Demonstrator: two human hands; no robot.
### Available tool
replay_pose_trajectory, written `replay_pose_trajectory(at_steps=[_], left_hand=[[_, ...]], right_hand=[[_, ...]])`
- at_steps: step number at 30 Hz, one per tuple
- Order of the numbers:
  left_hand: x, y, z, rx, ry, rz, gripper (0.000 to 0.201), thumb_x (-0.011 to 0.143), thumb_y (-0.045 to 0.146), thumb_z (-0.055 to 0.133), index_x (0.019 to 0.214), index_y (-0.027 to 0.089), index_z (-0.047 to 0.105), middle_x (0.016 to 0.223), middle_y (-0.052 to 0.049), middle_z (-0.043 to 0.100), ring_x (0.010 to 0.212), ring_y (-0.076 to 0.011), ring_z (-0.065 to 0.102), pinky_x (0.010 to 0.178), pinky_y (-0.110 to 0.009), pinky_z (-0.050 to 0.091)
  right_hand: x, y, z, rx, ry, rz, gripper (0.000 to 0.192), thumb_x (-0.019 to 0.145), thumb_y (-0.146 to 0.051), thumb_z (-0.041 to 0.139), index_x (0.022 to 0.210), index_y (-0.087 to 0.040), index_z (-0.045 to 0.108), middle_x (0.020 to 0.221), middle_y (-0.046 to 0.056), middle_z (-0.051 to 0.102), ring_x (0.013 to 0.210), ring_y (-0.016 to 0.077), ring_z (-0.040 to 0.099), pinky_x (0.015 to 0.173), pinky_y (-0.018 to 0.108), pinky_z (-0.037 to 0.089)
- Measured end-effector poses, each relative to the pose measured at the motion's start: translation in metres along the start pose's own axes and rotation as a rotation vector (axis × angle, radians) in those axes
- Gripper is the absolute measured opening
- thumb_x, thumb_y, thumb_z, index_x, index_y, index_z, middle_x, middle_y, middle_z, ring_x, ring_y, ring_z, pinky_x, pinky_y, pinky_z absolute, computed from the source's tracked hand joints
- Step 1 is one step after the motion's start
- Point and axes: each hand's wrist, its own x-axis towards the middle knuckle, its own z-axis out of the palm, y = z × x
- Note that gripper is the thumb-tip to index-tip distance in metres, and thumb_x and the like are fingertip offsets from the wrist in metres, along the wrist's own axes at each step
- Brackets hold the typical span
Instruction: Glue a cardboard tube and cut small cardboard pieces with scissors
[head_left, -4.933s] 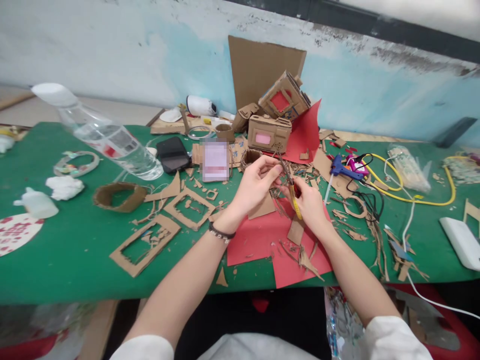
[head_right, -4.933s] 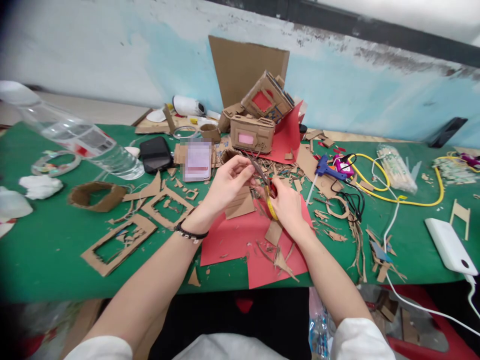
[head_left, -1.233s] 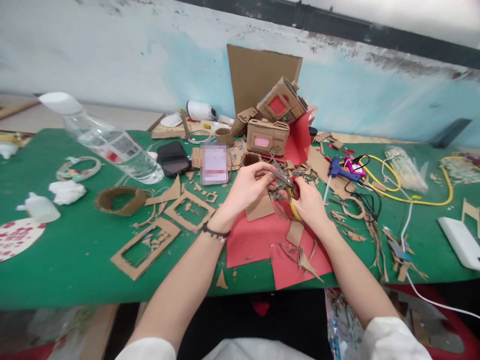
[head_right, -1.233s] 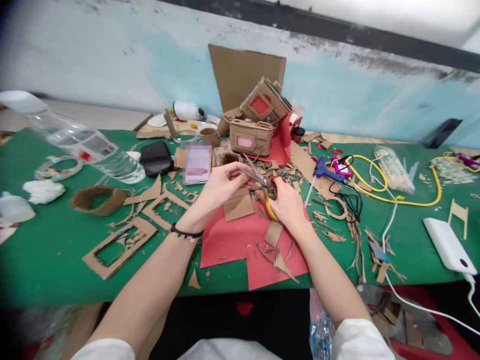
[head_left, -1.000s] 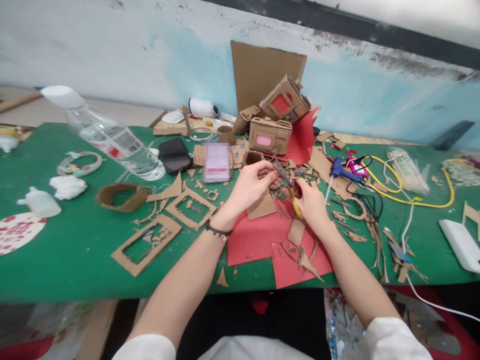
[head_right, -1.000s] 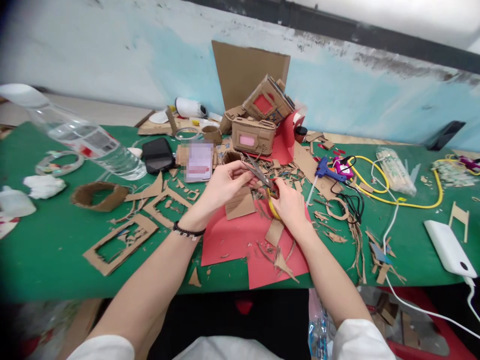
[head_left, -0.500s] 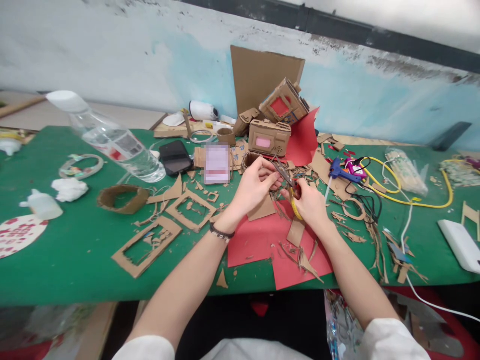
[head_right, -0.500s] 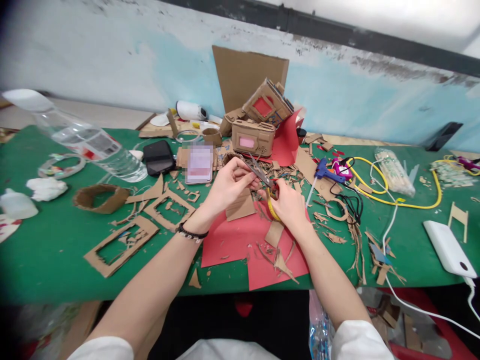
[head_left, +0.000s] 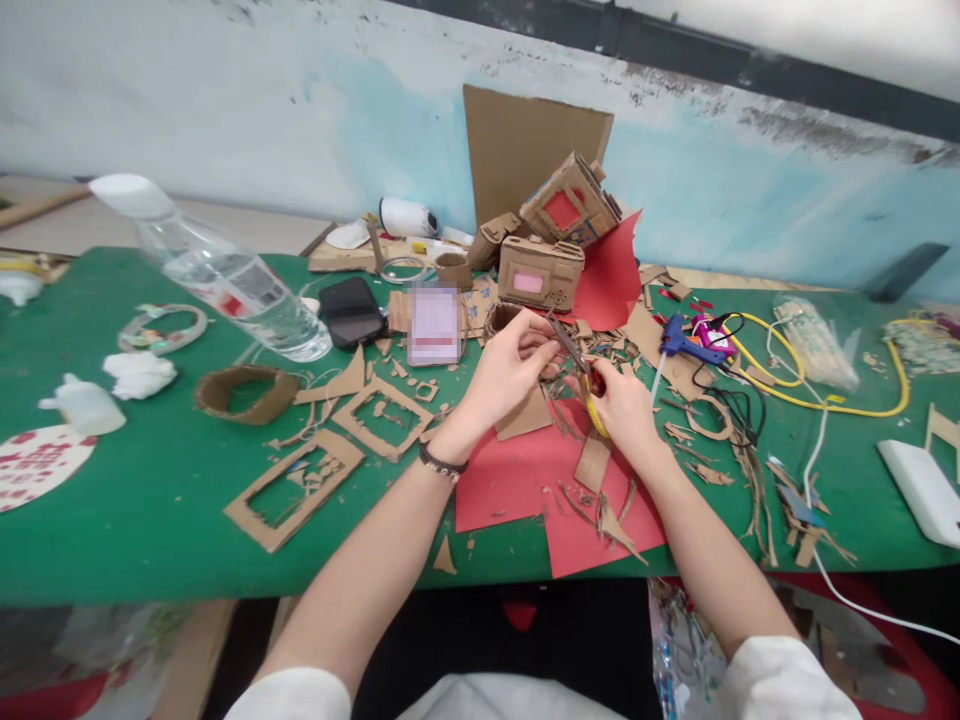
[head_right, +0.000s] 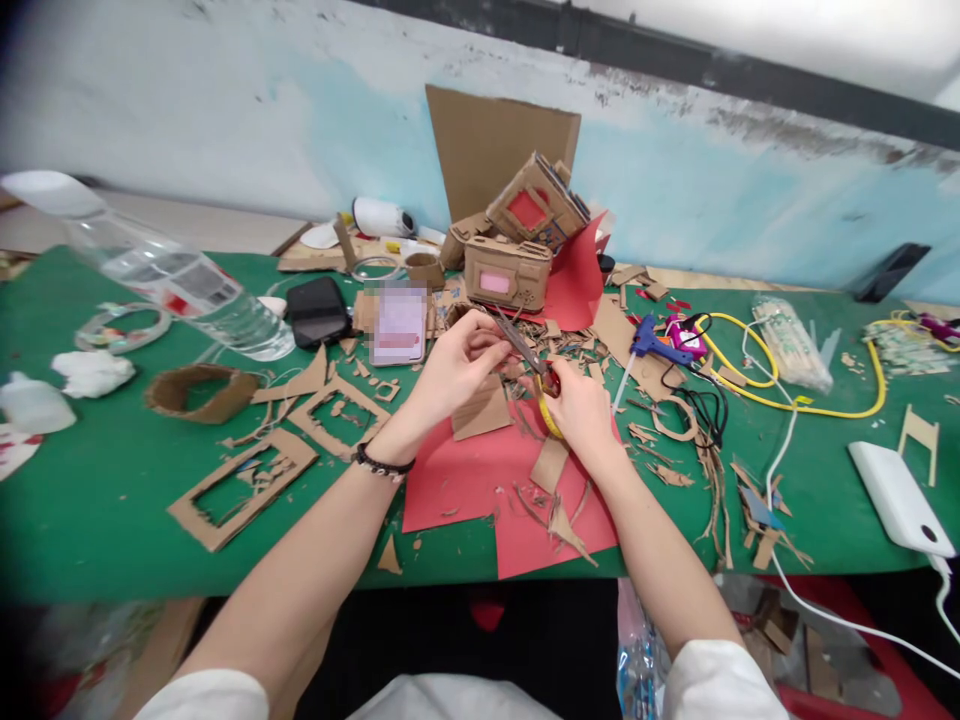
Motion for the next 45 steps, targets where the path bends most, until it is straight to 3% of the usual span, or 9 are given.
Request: replay_pose_trajectory(at_steps=[4,13,25,32,45], left_hand=[[0.002,0.000,-0.001,-0.011,0.016,0.015,0.017,0.096,0.029,0.074,0.107,0.020,0.064,0.100,-0.004,0.076,0.090,-0.0172,0.078,0.076,-0.028,0.066],[0.003,-0.002,-0.001,-0.049,0.017,-0.032,0.023,0.090,0.031,0.081,0.106,0.018,0.070,0.092,-0.005,0.077,0.078,-0.0155,0.074,0.074,-0.029,0.067],[0.000,-0.005,0.002,-0.147,-0.011,-0.081,0.039,0.090,0.045,0.089,0.098,0.019,0.061,0.095,-0.005,0.078,0.076,-0.0145,0.076,0.073,-0.030,0.068],[-0.003,-0.002,0.007,-0.183,-0.040,-0.082,0.051,0.087,0.058,0.091,0.095,0.022,0.057,0.091,-0.001,0.073,0.078,-0.0149,0.075,0.069,-0.027,0.066],[-0.003,0.003,0.008,-0.198,-0.077,-0.061,0.044,0.092,0.056,0.087,0.101,0.022,0.061,0.087,-0.003,0.078,0.084,-0.0188,0.080,0.075,-0.030,0.068]], right_hand=[[-0.001,-0.005,-0.004,0.018,-0.053,0.002,0.050,0.109,-0.069,0.054,0.128,-0.025,0.069,0.101,0.010,0.083,0.093,0.0326,0.078,0.069,0.034,0.036],[0.000,-0.006,-0.006,0.100,-0.051,-0.017,0.045,0.107,-0.069,0.054,0.115,-0.025,0.061,0.104,0.009,0.081,0.087,0.0286,0.074,0.068,0.032,0.035],[-0.003,-0.008,0.002,0.106,-0.050,-0.013,0.036,0.110,-0.056,0.055,0.123,-0.024,0.066,0.096,0.010,0.081,0.086,0.0323,0.076,0.069,0.034,0.036],[-0.006,-0.012,-0.001,0.180,-0.074,-0.023,0.040,0.109,-0.061,0.052,0.125,-0.027,0.065,0.099,0.009,0.082,0.085,0.0310,0.076,0.067,0.033,0.039],[-0.002,-0.005,0.008,0.109,-0.067,-0.022,0.042,0.108,-0.065,0.052,0.119,-0.027,0.067,0.093,0.009,0.083,0.085,0.0320,0.077,0.068,0.033,0.039]])
